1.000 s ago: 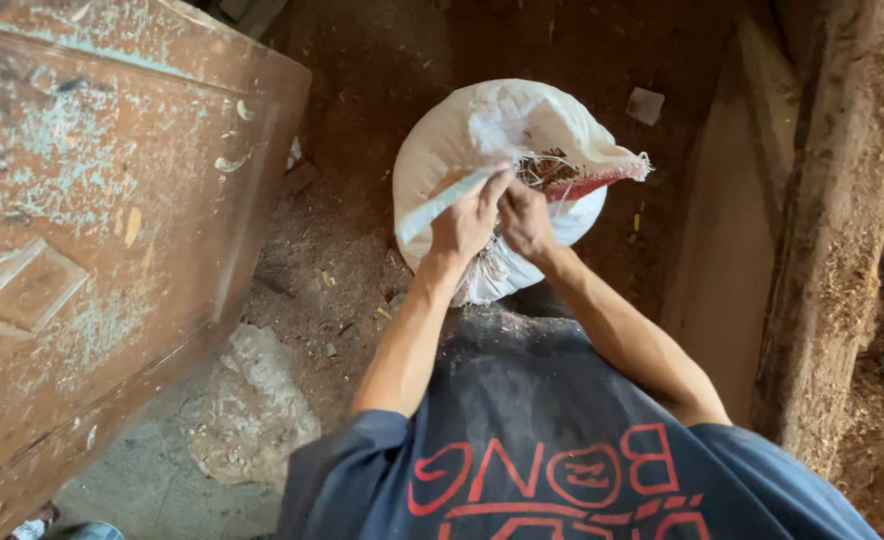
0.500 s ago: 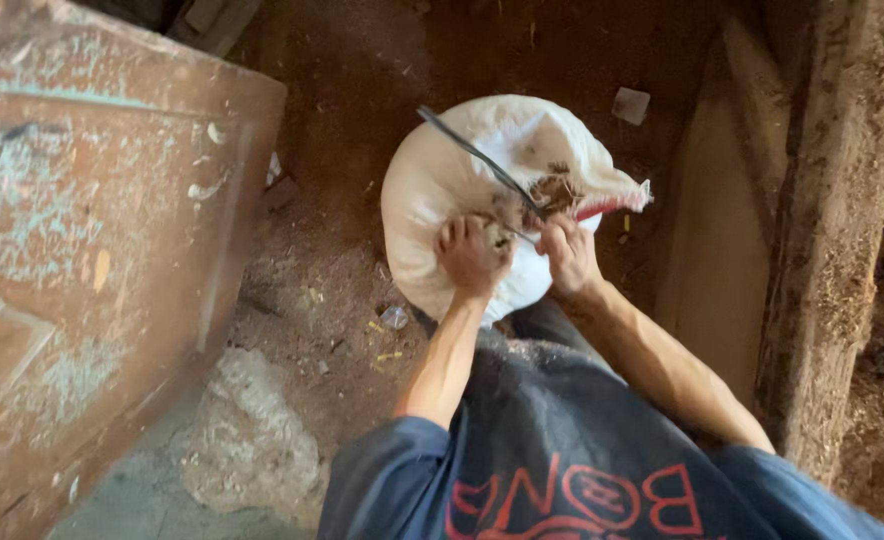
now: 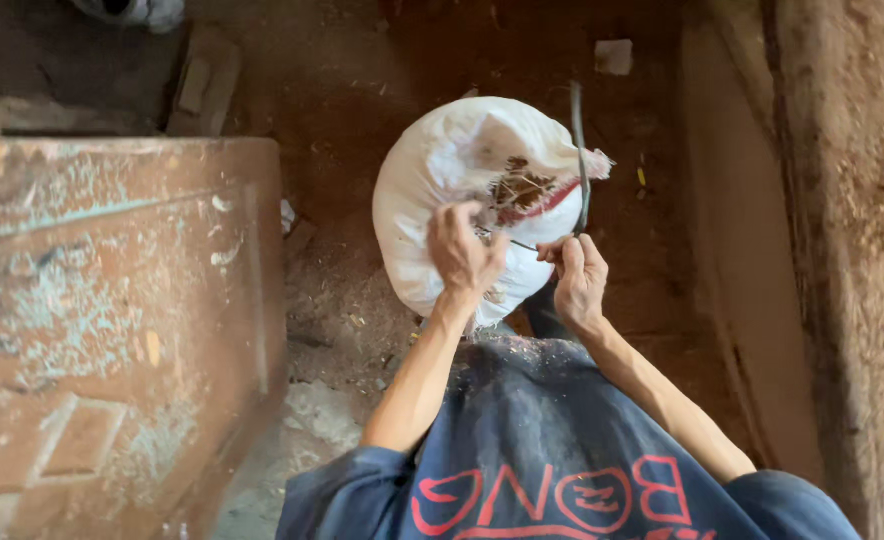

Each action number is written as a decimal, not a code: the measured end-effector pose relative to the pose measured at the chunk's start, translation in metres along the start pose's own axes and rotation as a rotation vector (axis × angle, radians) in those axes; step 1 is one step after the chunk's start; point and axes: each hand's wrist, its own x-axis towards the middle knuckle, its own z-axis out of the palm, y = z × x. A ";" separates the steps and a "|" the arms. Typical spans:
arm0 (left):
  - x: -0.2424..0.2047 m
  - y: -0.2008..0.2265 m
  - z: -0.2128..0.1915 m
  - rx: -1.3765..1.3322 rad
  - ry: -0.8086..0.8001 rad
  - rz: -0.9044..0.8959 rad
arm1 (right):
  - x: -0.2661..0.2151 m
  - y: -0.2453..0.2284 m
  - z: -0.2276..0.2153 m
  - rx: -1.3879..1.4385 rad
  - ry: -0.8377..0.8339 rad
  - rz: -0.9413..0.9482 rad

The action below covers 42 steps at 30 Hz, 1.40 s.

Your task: The person gathers the top of a white sack filled with brown granular material and ties it shut using a long strip of material. They wrap the strip around the gathered opening and secure it with a knot.

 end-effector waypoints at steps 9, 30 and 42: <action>0.057 -0.001 0.104 -0.214 -0.505 -0.436 | 0.009 0.014 -0.004 0.431 0.386 0.047; 0.050 -0.016 0.089 -0.762 -0.970 -0.663 | 0.017 0.021 -0.013 0.351 0.414 0.328; 0.036 -0.023 0.112 -0.596 -1.082 -0.616 | 0.025 0.023 -0.010 0.090 0.455 0.375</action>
